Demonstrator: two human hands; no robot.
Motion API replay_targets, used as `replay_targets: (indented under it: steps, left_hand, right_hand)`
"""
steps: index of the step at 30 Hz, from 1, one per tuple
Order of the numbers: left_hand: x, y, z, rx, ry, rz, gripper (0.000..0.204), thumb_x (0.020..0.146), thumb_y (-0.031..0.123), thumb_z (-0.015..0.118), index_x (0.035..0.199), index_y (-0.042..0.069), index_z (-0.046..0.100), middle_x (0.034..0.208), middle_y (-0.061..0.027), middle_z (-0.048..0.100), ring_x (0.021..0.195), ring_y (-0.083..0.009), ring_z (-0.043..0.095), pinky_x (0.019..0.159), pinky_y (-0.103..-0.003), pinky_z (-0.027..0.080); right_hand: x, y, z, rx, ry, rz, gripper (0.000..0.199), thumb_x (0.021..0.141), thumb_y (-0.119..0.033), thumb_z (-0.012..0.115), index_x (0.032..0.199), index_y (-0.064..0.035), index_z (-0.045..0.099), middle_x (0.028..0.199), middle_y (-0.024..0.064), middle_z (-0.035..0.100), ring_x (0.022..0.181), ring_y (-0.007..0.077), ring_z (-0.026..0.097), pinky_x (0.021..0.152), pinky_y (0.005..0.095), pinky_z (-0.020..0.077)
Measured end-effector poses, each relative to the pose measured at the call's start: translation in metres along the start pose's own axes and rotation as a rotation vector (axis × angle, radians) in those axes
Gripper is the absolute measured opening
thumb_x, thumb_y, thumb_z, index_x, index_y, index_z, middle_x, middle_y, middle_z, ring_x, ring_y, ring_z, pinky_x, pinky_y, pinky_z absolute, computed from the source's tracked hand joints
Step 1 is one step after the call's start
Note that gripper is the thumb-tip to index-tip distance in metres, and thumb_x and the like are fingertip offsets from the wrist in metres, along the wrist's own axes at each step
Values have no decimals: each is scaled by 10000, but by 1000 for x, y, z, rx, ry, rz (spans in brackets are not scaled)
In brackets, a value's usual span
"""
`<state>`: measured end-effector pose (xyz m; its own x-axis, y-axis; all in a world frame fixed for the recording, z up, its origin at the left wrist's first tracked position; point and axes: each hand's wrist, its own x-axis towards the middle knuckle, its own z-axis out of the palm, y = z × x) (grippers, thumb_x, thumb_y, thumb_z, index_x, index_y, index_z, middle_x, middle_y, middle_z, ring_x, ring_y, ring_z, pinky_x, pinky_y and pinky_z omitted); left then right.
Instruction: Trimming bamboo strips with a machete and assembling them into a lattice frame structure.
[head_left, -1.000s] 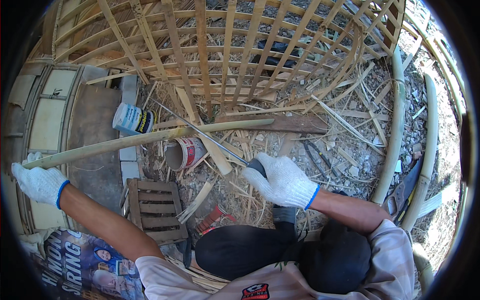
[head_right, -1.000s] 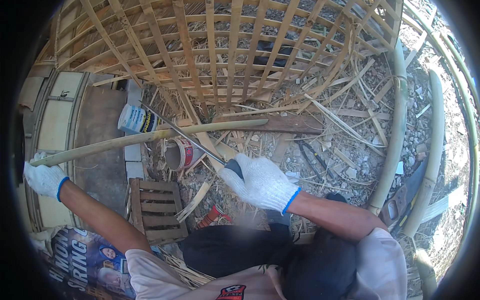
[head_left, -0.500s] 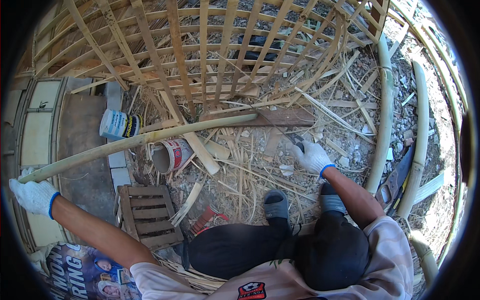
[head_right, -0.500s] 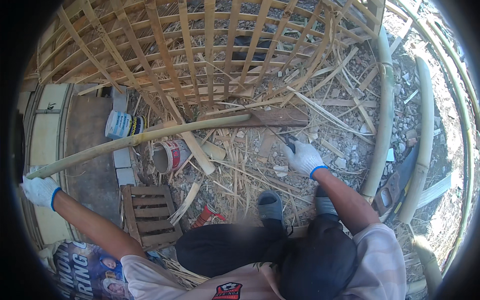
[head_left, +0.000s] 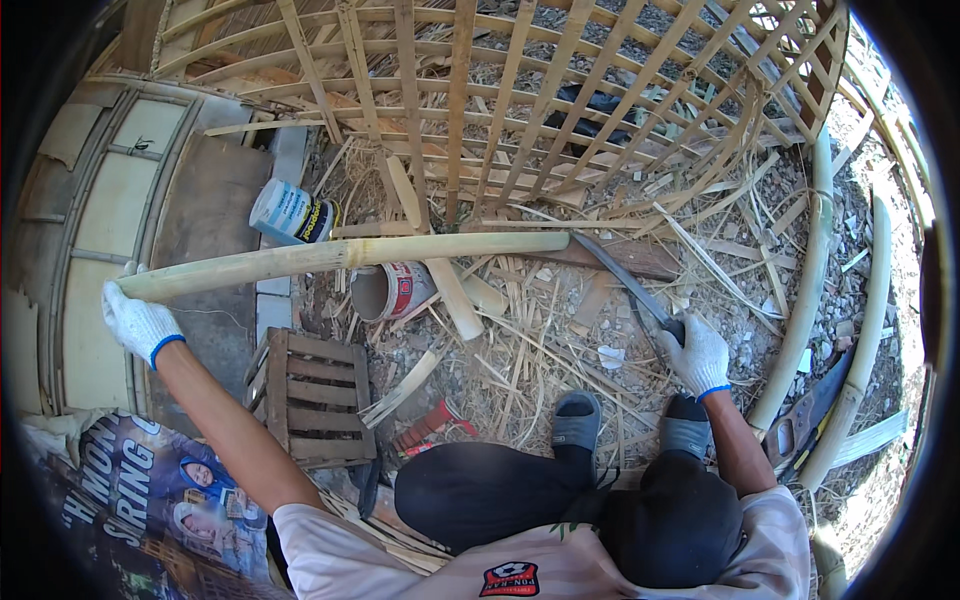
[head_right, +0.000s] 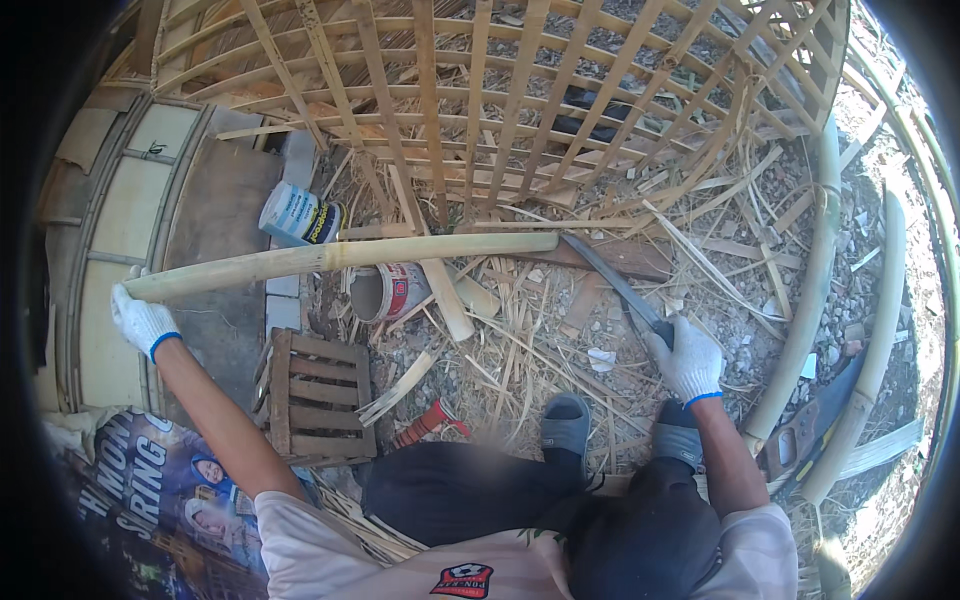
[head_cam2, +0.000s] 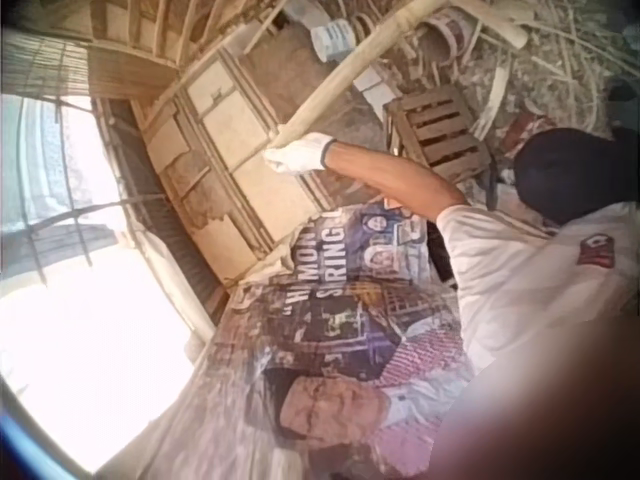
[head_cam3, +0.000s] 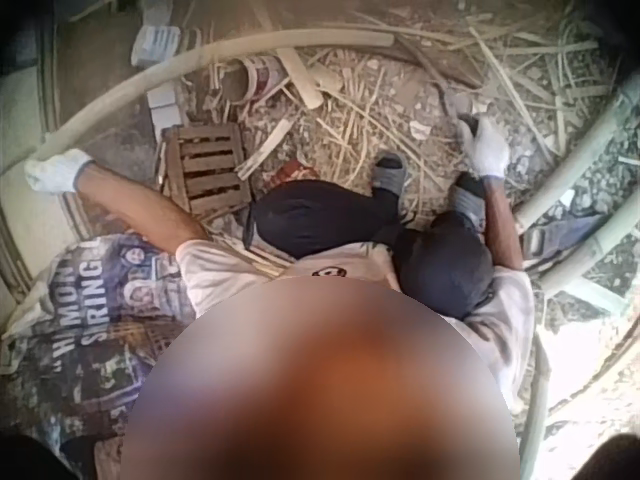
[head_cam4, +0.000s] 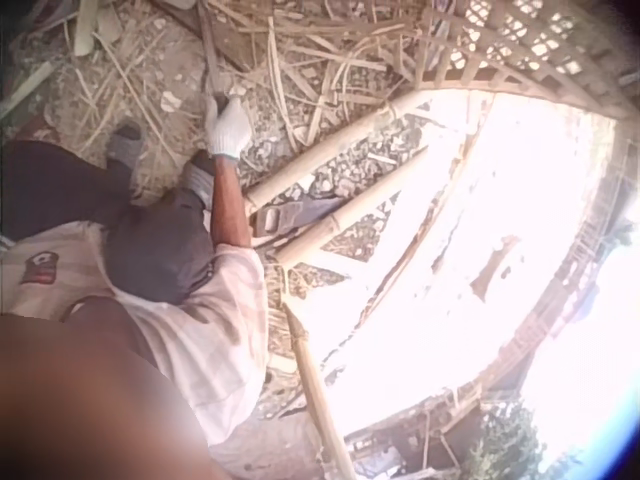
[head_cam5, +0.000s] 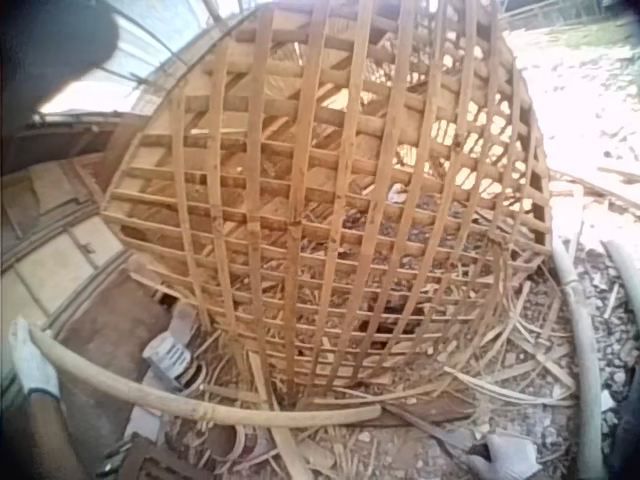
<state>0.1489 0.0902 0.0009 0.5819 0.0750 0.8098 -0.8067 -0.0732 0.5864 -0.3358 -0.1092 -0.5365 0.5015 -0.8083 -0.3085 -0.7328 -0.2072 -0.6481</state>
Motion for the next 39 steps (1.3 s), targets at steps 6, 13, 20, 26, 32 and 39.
replay_targets:
  steps: [6,13,20,26,32,39]
  left_hand:
    - [26,-52,-57,-94,58,-116,284,1084,180,477,1111,-96,534,1132,-283,674,970,-371,681,926,-483,589]
    - [1,-151,-144,-287,144,-589,326,1098,306,525,1170,-12,532,1182,-209,652,1074,-339,649,1000,-478,552]
    - [-106,-232,-152,-222,104,-876,346,1104,294,499,1266,-8,546,1189,-186,663,1071,-329,655,1002,-499,546]
    - [-229,-135,-55,968,-130,-21,699,997,428,637,1475,-60,486,1470,-293,498,1350,-432,486,1136,-505,404]
    - [-328,45,69,775,-804,587,695,843,236,798,1465,103,519,1563,-213,400,1474,-408,340,1215,-635,191]
    - [-375,73,154,186,-1316,625,673,808,201,816,1422,99,560,1358,-189,604,1323,-371,553,1135,-522,411]
  right_hand:
    - [-9,-2,-2,-21,306,-250,341,867,-280,754,1075,-27,662,967,213,704,929,419,689,817,518,538]
    - [17,-76,-13,1162,-445,-153,591,1023,-425,660,1414,0,538,1337,175,651,1167,290,667,968,426,543]
    - [39,-118,-35,1811,-363,35,522,1047,-431,630,1372,-41,510,1265,137,645,1049,256,697,824,422,578]
    - [37,-100,-49,1843,-209,-63,427,1053,-384,624,1307,-55,525,1077,152,699,972,264,720,810,444,590]
    - [37,-86,-86,1810,215,-50,409,1033,-383,647,1241,-39,572,1089,159,707,957,275,724,806,427,586]
    - [-3,-176,-161,1351,208,-180,438,1076,-349,580,1254,48,634,1088,164,725,925,218,734,841,353,591]
